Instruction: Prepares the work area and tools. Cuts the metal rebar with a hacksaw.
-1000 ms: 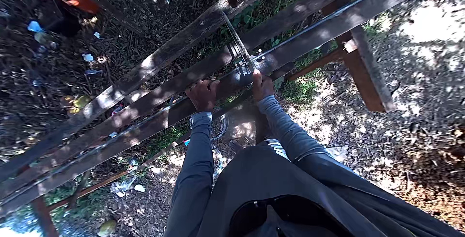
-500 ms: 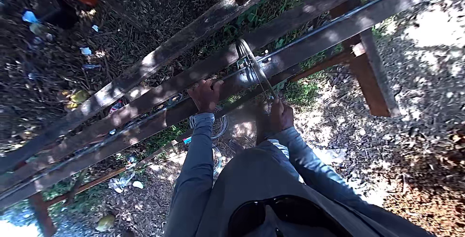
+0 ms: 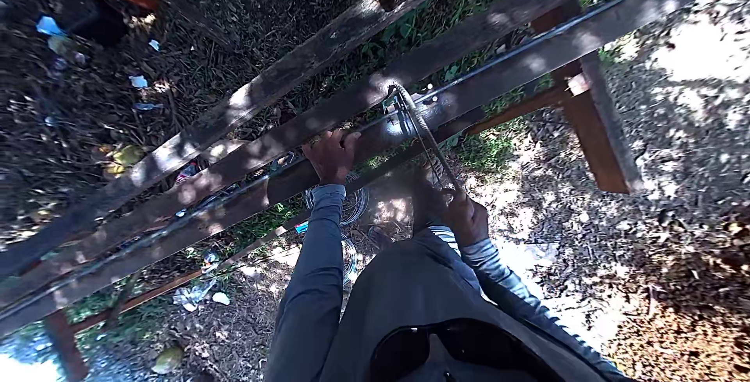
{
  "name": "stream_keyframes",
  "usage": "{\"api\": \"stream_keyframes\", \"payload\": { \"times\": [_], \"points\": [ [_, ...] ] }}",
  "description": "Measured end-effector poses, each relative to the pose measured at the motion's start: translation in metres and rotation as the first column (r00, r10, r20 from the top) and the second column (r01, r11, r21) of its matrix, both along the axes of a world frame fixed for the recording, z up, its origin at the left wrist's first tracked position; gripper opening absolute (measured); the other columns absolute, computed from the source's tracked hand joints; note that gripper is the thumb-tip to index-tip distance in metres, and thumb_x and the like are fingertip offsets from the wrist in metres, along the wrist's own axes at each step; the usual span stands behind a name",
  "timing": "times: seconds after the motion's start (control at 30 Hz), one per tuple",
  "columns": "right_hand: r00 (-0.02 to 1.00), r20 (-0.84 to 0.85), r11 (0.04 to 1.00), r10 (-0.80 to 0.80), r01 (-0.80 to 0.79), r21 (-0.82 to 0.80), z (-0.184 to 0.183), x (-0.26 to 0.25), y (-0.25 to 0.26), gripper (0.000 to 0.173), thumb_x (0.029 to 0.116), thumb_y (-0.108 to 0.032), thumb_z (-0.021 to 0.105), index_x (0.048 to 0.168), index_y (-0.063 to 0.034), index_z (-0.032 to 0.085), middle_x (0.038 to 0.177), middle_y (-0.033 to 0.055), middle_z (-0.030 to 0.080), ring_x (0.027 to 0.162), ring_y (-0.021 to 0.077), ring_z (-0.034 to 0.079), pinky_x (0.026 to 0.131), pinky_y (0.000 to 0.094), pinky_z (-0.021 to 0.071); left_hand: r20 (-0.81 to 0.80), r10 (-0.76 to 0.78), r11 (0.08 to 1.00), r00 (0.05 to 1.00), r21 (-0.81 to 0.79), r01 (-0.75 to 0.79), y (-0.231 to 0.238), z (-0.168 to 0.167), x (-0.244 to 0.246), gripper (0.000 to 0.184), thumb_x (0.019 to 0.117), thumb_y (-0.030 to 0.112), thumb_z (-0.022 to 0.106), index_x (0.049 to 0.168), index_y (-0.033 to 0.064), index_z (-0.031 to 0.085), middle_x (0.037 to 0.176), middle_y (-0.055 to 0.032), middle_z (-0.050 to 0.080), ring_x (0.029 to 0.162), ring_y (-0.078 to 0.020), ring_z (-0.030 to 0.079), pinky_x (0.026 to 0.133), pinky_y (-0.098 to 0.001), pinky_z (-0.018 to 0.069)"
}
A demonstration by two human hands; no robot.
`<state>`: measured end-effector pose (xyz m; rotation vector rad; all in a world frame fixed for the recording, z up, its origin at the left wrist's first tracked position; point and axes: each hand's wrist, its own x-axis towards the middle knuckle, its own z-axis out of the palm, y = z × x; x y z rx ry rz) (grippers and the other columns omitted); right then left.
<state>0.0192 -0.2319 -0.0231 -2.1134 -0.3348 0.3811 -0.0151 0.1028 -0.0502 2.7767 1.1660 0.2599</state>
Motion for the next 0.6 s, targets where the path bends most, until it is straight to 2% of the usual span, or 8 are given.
{"api": "stream_keyframes", "payload": {
  "times": [0.03,0.13,0.23,0.27,0.37,0.43,0.53,0.6],
  "points": [
    [1.000,0.004,0.999,0.007,-0.007,-0.051,0.010,0.011,0.019,0.073,0.1063,-0.057,0.020,0.079,-0.0039,0.062,0.058,0.0024,0.048,0.052,0.0158,0.051,0.052,0.0419,0.0468,-0.004,0.000,1.000,1.000,0.007,0.000,0.001,0.000,0.000,0.060,0.0957,0.075,0.043,0.092,0.0229,0.072,0.087,-0.0017,0.070,0.092,-0.0260,0.066,0.096,-0.0586,0.0416],
    [1.000,-0.011,0.986,0.018,-0.020,-0.166,0.014,0.067,0.095,0.073,0.1085,-0.051,0.022,0.083,0.0013,0.065,0.069,0.0170,0.062,0.068,0.0330,0.065,0.065,0.0576,0.0526,-0.010,0.001,1.000,1.000,0.013,-0.001,0.001,-0.004,-0.001,0.060,0.0959,0.075,0.043,0.095,0.0239,0.073,0.088,0.0000,0.070,0.091,-0.0242,0.066,0.094,-0.0560,0.0432],
    [0.999,0.049,0.994,0.006,0.000,-0.107,0.004,0.092,0.126,0.075,0.1078,-0.056,0.022,0.079,-0.0011,0.065,0.070,0.0169,0.062,0.071,0.0339,0.066,0.067,0.0593,0.0518,-0.009,-0.006,1.000,1.000,0.029,0.006,0.003,-0.007,-0.001,0.059,0.0961,0.076,0.041,0.096,0.0264,0.073,0.089,0.0012,0.070,0.093,-0.0231,0.065,0.095,-0.0554,0.0427],
    [0.997,0.072,0.996,0.014,-0.008,-0.090,0.002,0.093,0.123,0.075,0.1081,-0.056,0.021,0.079,-0.0017,0.064,0.069,0.0162,0.061,0.070,0.0333,0.065,0.066,0.0587,0.0512,-0.004,-0.008,1.000,1.000,0.025,0.008,0.001,-0.007,0.000,0.059,0.0962,0.075,0.041,0.096,0.0263,0.073,0.089,0.0007,0.070,0.093,-0.0233,0.065,0.094,-0.0556,0.0428],
    [0.998,0.038,0.997,0.051,-0.048,-0.065,0.001,0.065,0.094,0.075,0.1085,-0.056,0.018,0.093,-0.0016,0.067,0.070,0.0154,0.061,0.067,0.0314,0.064,0.064,0.0568,0.0530,-0.002,-0.004,1.000,1.000,0.016,0.004,0.000,-0.003,-0.002,0.056,0.0964,0.074,0.043,0.099,0.0282,0.074,0.091,0.0009,0.071,0.095,-0.0224,0.066,0.096,-0.0558,0.0423],
    [1.000,-0.016,1.000,0.025,-0.025,0.000,-0.013,0.036,0.054,0.077,0.1059,-0.062,0.016,0.087,-0.0039,0.064,0.060,0.0080,0.053,0.054,0.0233,0.055,0.054,0.0496,0.0502,0.010,-0.005,1.000,1.000,0.010,0.005,0.001,-0.005,-0.001,0.056,0.0963,0.074,0.042,0.100,0.0291,0.075,0.091,0.0012,0.071,0.094,-0.0225,0.066,0.098,-0.0568,0.0418],
    [0.998,-0.065,0.997,-0.011,0.016,0.079,-0.018,-0.001,-0.003,0.076,0.1045,-0.066,0.018,0.077,-0.0090,0.060,0.056,-0.0005,0.049,0.049,0.0140,0.051,0.048,0.0409,0.0478,0.020,-0.015,1.000,1.000,0.006,0.015,0.001,-0.007,-0.003,0.057,0.0958,0.075,0.042,0.097,0.0278,0.074,0.088,0.0002,0.068,0.092,-0.0238,0.065,0.096,-0.0580,0.0422],
    [0.999,-0.049,0.998,-0.003,0.006,0.059,-0.002,0.001,-0.002,0.074,0.1053,-0.064,0.019,0.073,-0.0089,0.057,0.055,-0.0009,0.047,0.049,0.0130,0.050,0.048,0.0397,0.0472,0.027,-0.010,1.000,1.000,0.013,0.009,0.001,-0.007,-0.002,0.058,0.0953,0.076,0.043,0.097,0.0274,0.075,0.089,0.0001,0.070,0.092,-0.0244,0.066,0.096,-0.0580,0.0421]
  ]
}}
